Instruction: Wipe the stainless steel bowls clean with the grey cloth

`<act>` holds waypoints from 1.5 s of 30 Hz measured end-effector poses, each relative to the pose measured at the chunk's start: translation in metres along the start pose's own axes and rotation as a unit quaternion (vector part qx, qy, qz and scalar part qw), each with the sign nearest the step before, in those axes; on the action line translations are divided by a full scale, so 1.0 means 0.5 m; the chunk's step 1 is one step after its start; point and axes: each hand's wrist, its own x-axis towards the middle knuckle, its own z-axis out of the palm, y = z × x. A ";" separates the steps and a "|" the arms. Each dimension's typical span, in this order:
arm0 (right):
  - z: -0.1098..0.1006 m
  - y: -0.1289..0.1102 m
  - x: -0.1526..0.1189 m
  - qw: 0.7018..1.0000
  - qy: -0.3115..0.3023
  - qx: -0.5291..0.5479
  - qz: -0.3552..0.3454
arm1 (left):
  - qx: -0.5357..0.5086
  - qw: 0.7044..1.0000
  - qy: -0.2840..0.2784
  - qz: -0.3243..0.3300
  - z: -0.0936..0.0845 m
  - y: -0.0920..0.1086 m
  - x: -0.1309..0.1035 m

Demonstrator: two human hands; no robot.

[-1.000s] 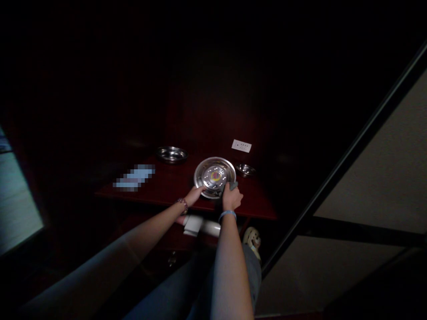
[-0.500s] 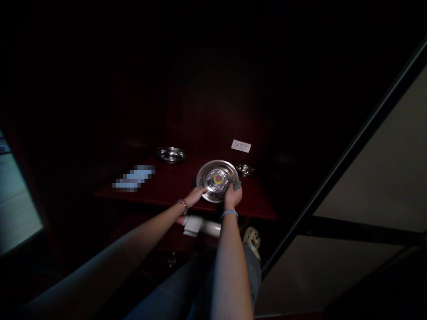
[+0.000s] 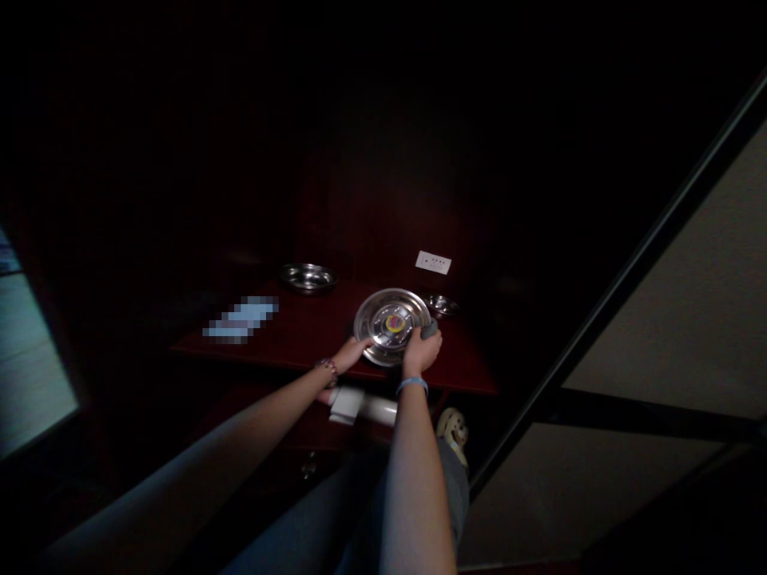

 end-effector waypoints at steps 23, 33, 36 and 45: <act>-0.008 -0.002 -0.024 0.991 0.077 -0.066 -0.083 | 0.071 0.997 -0.025 0.019 0.001 -0.038 0.020; -0.001 -0.016 -0.025 0.991 0.094 -0.043 -0.088 | 0.062 0.998 -0.028 0.009 0.001 -0.043 0.023; -0.002 -0.020 -0.024 0.991 0.091 -0.046 -0.083 | 0.058 0.998 -0.027 0.019 0.002 -0.042 0.022; -0.003 -0.024 -0.026 0.988 0.099 -0.044 -0.106 | 0.075 0.996 -0.036 0.032 0.002 -0.041 0.021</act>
